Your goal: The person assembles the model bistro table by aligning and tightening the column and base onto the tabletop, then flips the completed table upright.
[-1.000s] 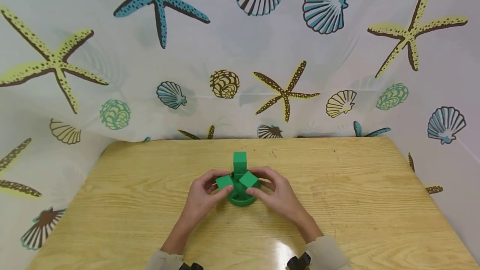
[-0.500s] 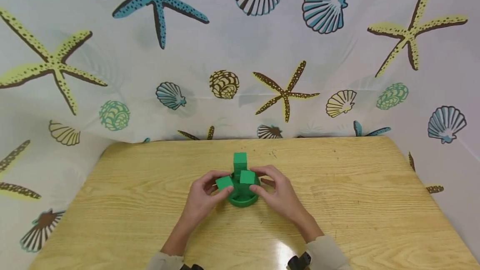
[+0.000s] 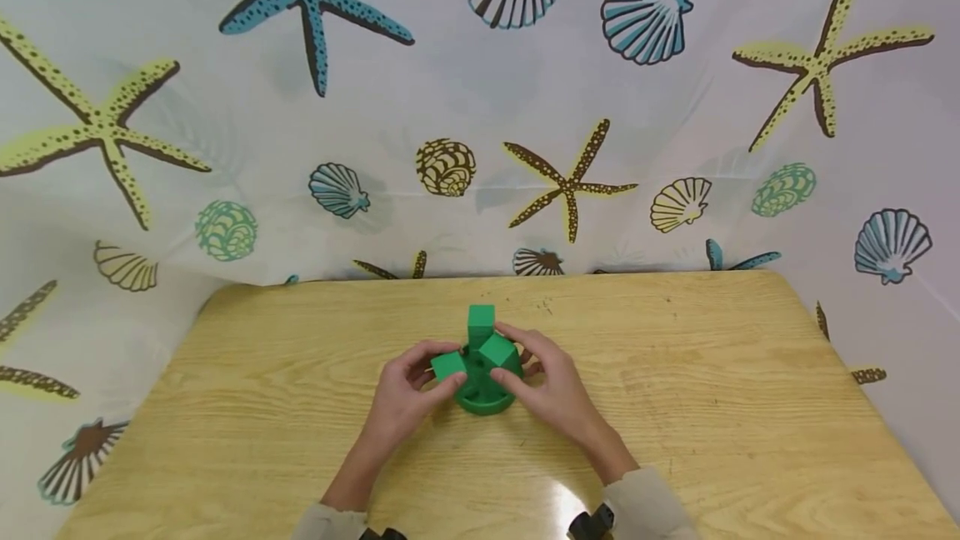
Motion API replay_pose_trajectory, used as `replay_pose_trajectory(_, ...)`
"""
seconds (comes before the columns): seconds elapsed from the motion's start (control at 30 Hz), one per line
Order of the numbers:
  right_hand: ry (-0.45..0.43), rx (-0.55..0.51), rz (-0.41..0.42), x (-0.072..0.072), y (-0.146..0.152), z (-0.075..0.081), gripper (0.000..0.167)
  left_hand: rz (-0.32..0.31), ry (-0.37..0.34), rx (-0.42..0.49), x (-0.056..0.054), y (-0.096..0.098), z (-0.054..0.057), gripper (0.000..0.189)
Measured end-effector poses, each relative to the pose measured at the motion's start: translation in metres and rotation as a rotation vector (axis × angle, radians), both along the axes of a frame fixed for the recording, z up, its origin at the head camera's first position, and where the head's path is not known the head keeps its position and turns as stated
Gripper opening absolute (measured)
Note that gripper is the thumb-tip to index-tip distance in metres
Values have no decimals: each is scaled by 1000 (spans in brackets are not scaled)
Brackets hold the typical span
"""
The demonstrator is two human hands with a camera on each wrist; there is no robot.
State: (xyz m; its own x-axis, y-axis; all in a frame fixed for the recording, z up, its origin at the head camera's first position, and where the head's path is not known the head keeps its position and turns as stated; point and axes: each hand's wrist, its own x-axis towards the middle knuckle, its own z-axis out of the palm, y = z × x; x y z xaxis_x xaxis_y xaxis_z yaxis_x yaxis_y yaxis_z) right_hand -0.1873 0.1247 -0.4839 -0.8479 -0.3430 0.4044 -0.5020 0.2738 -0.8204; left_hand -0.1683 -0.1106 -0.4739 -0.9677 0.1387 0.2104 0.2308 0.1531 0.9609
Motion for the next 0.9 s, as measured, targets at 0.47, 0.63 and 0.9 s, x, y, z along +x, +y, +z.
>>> replay_pose_trajectory(0.47,-68,-35,-12,1,-7,3,51,-9,7,15,-1,-2,-1,34)
replay_pose_trajectory(0.63,-32,-35,-22,1,-10,0,54,-10,15,19,-1,-3,-2,34)
replay_pose_trajectory(0.9,-46,-51,-88,3,-3,3,49,-19,13,26,0,-2,0,35)
